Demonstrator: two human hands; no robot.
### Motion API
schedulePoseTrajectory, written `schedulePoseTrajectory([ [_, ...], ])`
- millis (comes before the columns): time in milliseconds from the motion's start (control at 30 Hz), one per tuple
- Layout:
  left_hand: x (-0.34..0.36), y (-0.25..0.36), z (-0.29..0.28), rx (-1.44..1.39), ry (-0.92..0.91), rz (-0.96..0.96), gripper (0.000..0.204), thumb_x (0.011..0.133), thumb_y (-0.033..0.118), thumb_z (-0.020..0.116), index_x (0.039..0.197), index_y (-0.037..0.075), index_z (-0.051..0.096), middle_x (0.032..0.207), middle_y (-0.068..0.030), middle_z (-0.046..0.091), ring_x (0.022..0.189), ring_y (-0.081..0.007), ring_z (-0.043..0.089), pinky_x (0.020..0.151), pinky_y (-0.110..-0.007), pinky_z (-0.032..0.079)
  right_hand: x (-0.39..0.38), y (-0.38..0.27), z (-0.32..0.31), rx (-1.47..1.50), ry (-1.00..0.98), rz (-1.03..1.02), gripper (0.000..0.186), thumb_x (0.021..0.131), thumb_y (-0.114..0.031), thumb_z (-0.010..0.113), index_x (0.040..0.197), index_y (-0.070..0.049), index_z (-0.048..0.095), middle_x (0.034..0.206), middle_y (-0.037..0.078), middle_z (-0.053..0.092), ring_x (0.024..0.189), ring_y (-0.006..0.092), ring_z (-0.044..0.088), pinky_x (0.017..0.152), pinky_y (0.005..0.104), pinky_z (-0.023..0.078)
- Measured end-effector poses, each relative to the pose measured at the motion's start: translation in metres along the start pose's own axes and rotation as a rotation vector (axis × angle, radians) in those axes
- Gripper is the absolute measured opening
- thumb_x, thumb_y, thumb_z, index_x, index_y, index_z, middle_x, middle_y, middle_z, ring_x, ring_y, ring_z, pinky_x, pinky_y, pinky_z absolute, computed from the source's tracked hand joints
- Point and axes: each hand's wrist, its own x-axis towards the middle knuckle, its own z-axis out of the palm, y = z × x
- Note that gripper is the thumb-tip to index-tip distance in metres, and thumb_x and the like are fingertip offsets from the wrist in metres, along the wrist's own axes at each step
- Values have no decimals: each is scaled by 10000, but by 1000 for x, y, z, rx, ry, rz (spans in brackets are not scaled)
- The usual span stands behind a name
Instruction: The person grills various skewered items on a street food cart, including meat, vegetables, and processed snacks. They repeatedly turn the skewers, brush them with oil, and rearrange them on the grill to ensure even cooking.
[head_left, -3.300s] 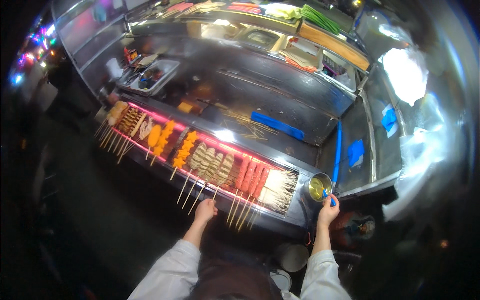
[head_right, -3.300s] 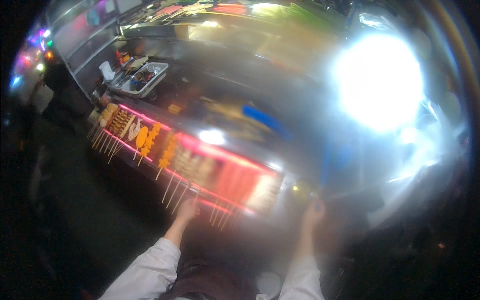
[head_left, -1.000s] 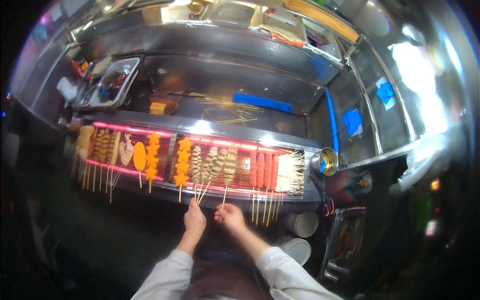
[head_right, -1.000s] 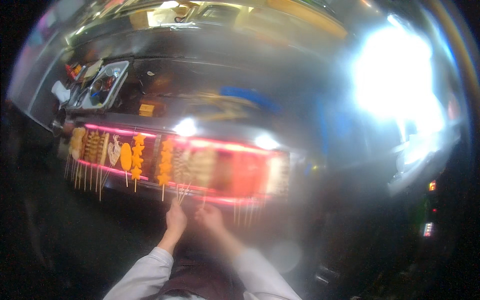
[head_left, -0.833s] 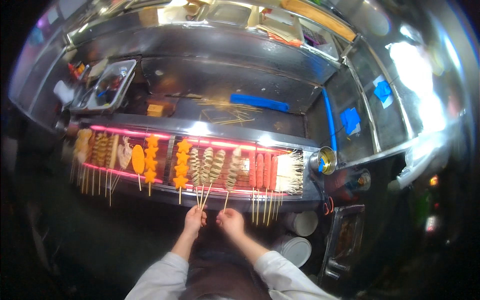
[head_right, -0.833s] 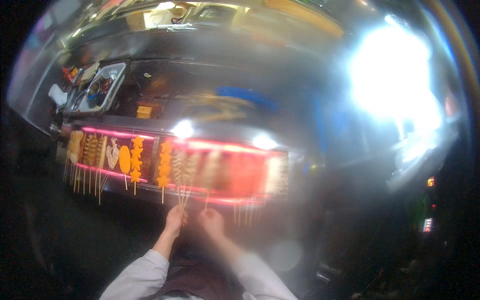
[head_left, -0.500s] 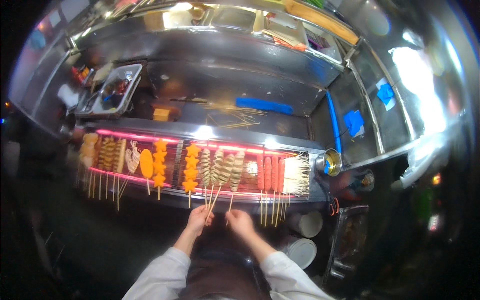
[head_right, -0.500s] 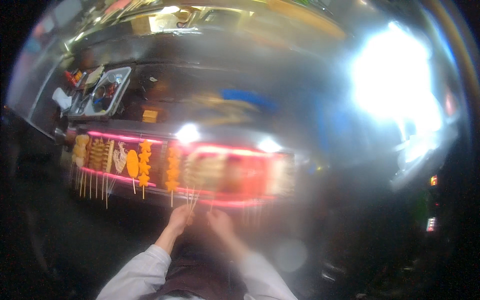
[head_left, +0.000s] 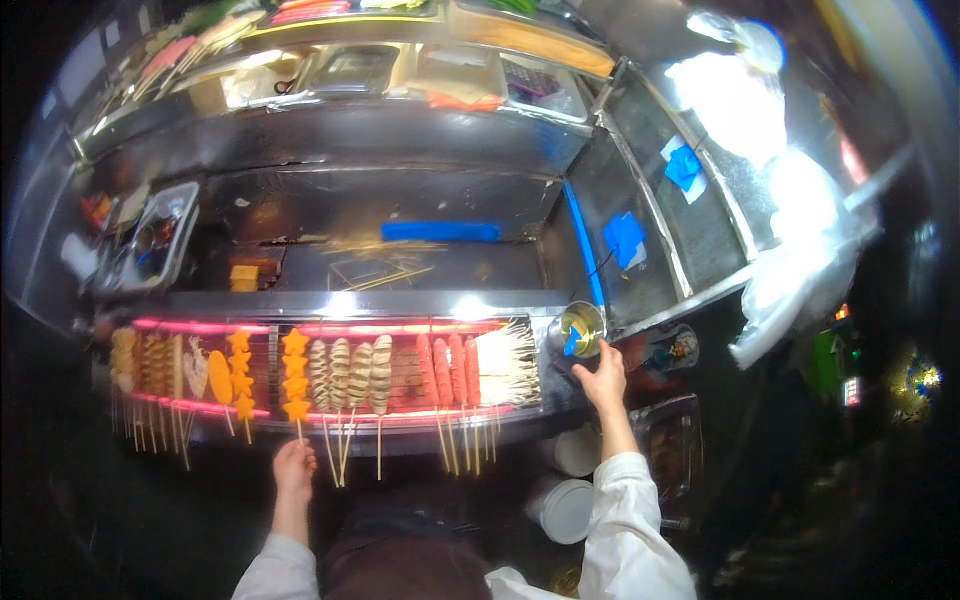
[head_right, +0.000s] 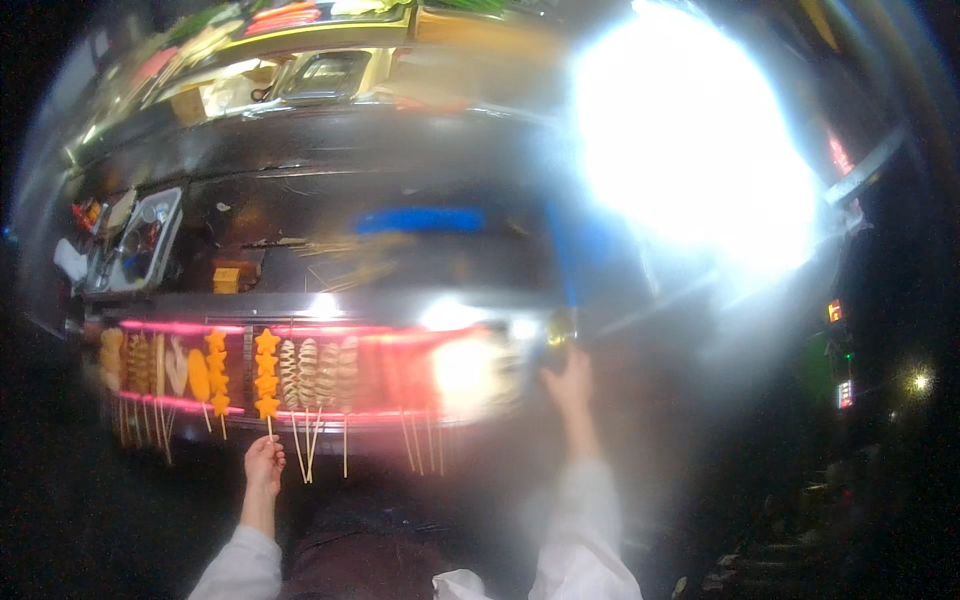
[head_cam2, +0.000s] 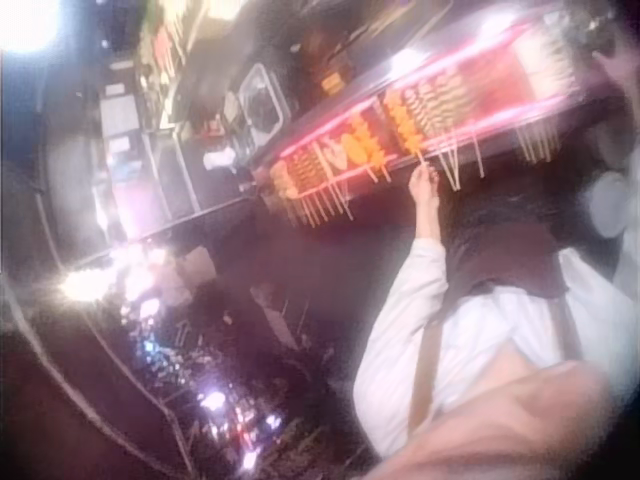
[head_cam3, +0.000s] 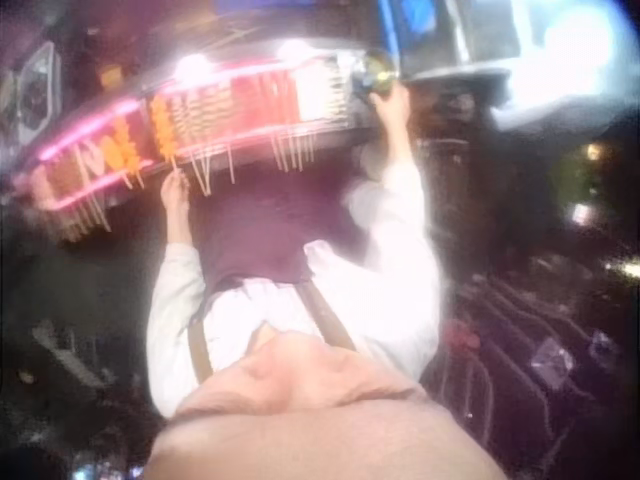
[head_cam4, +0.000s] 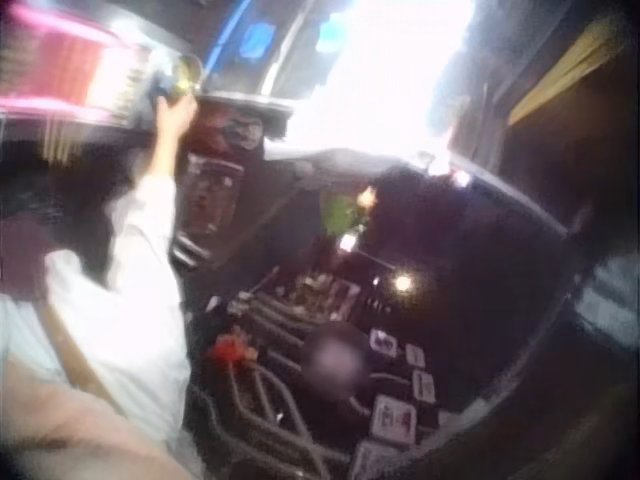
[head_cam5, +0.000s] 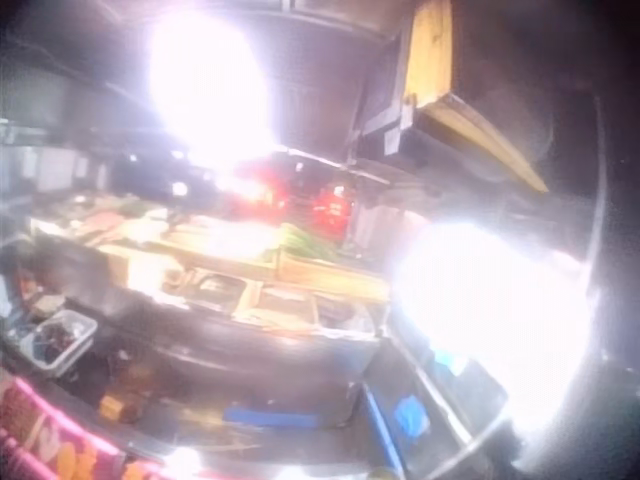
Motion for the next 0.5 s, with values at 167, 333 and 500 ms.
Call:
schedulePoseTrajectory([
  [167, -9, 6, -6, -11, -13, 70, 115, 932, 97, 516, 969, 18, 590, 712, -22, 555, 576, -90, 501, 509, -205, 431, 16, -24, 13, 124, -59, -285, 550, 656, -266, 787, 1156, -129, 604, 1129, 139, 556, 1012, 323, 572, 831, 398, 485],
  [333, -21, 11, -5, 2, 26, 85, 114, 937, 86, 505, 964, 17, 592, 703, -22, 556, 566, -89, 491, 517, -206, 423, 38, -6, 41, 239, 260, -123, 151, 805, -147, 650, 888, -21, 641, 929, 135, 585, 870, 314, 580, 787, 378, 464],
  [500, -28, 9, -6, -37, 15, 111, 119, 939, 80, 489, 970, 17, 585, 721, -27, 554, 594, -100, 493, 544, -219, 423, 32, -6, 30, 435, 346, 27, 211, 877, -175, 607, 983, 6, 632, 945, 135, 606, 883, 283, 589, 803, 357, 470],
])
